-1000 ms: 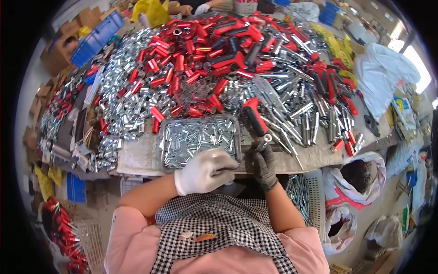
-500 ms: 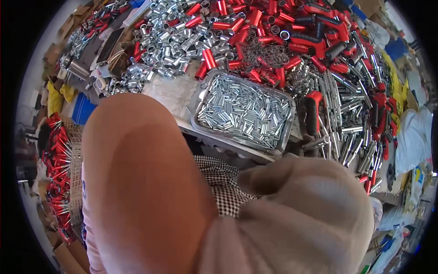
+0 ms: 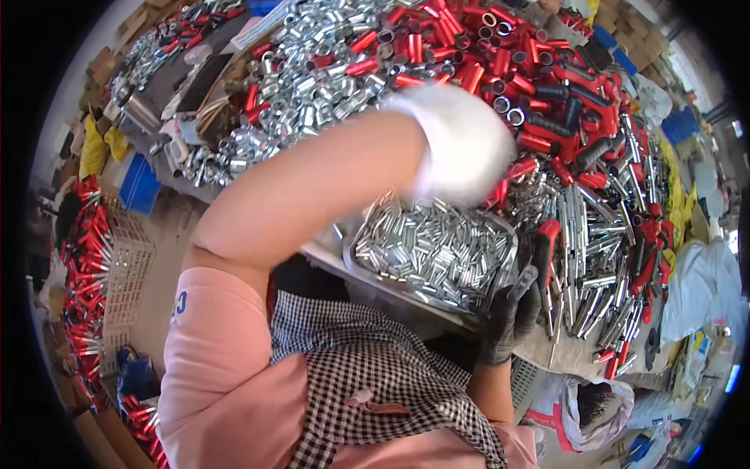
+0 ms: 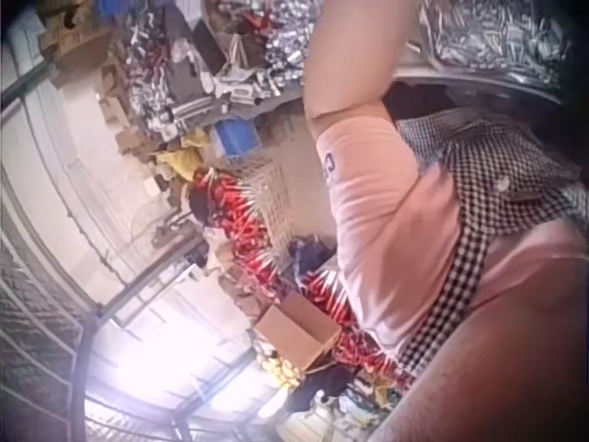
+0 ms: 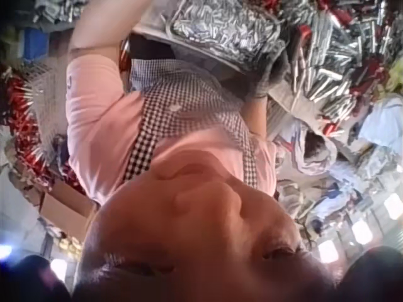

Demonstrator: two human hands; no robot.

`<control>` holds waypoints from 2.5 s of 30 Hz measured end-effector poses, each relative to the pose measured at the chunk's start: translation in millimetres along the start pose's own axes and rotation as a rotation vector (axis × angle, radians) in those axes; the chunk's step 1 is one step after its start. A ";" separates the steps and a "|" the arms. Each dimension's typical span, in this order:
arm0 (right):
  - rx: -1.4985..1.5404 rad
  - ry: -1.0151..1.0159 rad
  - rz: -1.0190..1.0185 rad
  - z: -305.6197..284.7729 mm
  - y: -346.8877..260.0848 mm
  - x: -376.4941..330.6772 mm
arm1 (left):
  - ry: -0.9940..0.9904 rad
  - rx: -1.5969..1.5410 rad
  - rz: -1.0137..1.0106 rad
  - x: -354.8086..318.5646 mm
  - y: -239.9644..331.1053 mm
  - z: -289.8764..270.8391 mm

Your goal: The worker is seen manually assembling and inspecting metal pipe cutters at a factory workstation.

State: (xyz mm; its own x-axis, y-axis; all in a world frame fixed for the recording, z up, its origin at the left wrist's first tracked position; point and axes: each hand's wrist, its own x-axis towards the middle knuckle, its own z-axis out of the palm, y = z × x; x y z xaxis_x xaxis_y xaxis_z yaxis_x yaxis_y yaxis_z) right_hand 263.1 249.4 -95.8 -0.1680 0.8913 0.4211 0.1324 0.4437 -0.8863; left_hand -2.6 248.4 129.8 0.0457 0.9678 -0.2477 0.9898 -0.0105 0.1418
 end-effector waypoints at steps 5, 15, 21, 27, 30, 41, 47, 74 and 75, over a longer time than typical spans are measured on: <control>-0.021 -0.048 -0.039 -4.7 14.3 2.5 | 0.450 -0.088 -0.316 147.0 -176.9 65.4; 0.187 0.067 0.157 -5.0 28.6 5.8 | 0.486 -0.567 -0.430 210.5 -183.1 91.1; 0.227 0.043 0.110 -2.6 15.7 4.6 | 0.570 -0.305 -0.180 96.2 -159.8 68.1; 0.272 -0.032 0.083 -15.0 -19.3 -10.1 | 0.693 -0.675 -0.253 -14.9 -118.4 74.2; 0.114 -0.265 0.025 -8.2 -44.1 -20.9 | 0.743 -0.564 -0.280 -44.2 -95.7 92.2; 0.601 -0.395 0.496 4.8 -59.6 -66.0 | 1.046 -1.476 -0.457 -48.0 -76.0 152.3; 0.469 -0.502 0.457 3.6 -65.9 -69.4 | 0.903 -0.897 -0.105 -117.9 -35.8 191.6; 1.009 0.088 0.822 -90.8 -41.6 -24.9 | 0.359 0.186 -0.164 9.4 39.2 171.3; 0.975 -0.088 0.808 -90.0 -59.6 -31.1 | 0.393 0.156 -0.178 10.9 35.8 169.5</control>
State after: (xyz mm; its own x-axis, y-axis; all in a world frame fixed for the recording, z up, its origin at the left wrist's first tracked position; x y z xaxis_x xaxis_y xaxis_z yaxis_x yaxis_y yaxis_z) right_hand 348.3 203.6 -38.7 -0.4442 0.8493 -0.2853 -0.5378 -0.5074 -0.6733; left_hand 56.1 215.9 -30.4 -0.1516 0.9797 0.1311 0.9875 0.1559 -0.0231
